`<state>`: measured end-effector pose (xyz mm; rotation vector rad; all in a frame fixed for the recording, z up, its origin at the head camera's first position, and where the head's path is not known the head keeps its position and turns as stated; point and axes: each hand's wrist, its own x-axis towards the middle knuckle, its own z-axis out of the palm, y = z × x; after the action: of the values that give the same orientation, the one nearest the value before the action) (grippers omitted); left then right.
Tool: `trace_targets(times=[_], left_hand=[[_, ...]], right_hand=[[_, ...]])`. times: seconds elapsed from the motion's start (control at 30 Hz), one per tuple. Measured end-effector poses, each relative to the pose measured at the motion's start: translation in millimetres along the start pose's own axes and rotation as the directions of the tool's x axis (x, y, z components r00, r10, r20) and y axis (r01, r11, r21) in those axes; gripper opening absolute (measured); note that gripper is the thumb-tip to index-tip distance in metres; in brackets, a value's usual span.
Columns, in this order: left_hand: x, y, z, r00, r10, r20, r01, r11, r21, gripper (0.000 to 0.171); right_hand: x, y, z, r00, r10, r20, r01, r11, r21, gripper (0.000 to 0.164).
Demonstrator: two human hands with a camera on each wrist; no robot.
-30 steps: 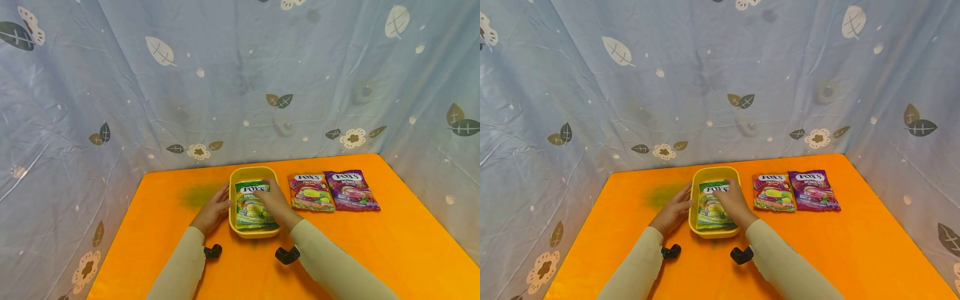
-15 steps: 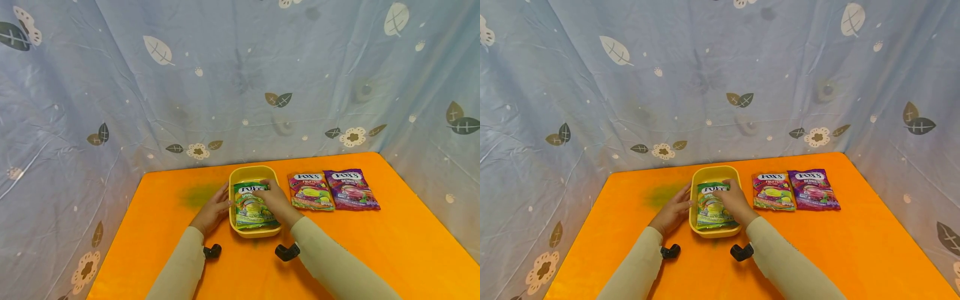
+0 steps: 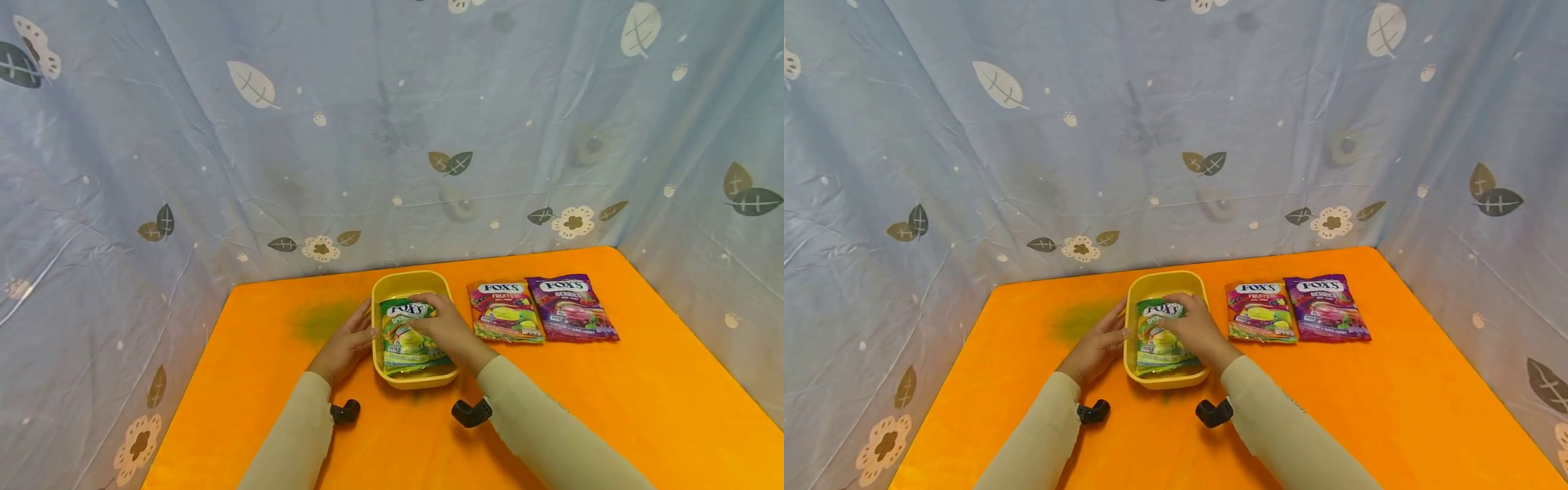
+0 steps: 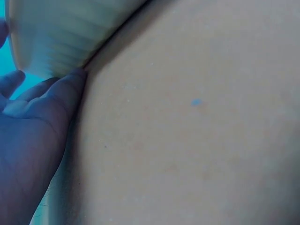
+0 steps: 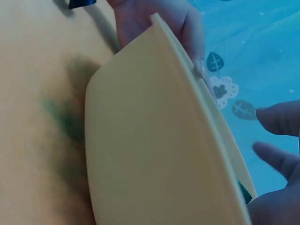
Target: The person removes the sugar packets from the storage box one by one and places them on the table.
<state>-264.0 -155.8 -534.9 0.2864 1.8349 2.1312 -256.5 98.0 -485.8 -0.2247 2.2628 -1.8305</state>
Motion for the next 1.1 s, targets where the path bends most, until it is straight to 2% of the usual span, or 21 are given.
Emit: trace_targets(times=[0.07, 0.17, 0.3, 0.5, 0.63, 0.83, 1.1], left_hand=[[-0.6, 0.3, -0.3, 1.0, 0.004, 0.004, -0.004, 1.0, -0.005, 0.077], [-0.7, 0.6, -0.3, 1.0, 0.003, 0.002, -0.003, 1.0, -0.01, 0.077], [-0.6, 0.6, 0.2, 1.0, -0.017, -0.018, 0.017, 1.0, -0.019, 0.076], [-0.7, 0.2, 0.3, 1.0, -0.015, -0.016, 0.015, 1.0, -0.017, 0.077], [-1.3, 0.7, 0.5, 1.0, -0.016, -0.011, 0.016, 1.0, -0.018, 0.077], [-1.2, 1.3, 0.2, 1.0, -0.018, -0.007, 0.017, 1.0, -0.017, 0.078], [-2.1, 2.0, 1.3, 1.0, -0.021, -0.018, 0.02, 0.999, -0.024, 0.079]], right_hand=[[0.7, -0.6, -0.5, 1.0, 0.026, 0.003, -0.026, 0.999, 0.038, 0.046], [1.7, -1.3, -4.2, 0.996, 0.068, 0.049, -0.074, 0.988, 0.138, 0.044], [3.5, -1.4, -8.6, 0.988, 0.085, 0.126, -0.112, 0.967, 0.228, 0.052], [5.9, 1.4, -8.3, 0.984, 0.056, 0.17, -0.082, 0.986, 0.146, 0.076], [5.6, 2.4, -8.2, 0.984, 0.043, 0.171, -0.062, 0.992, 0.111, 0.084], [3.6, 2.4, -10.7, 0.987, 0.023, 0.159, -0.054, 0.979, 0.195, 0.085], [-0.5, 4.7, -16.2, 0.985, -0.073, 0.156, 0.024, 0.955, 0.296, 0.084]])
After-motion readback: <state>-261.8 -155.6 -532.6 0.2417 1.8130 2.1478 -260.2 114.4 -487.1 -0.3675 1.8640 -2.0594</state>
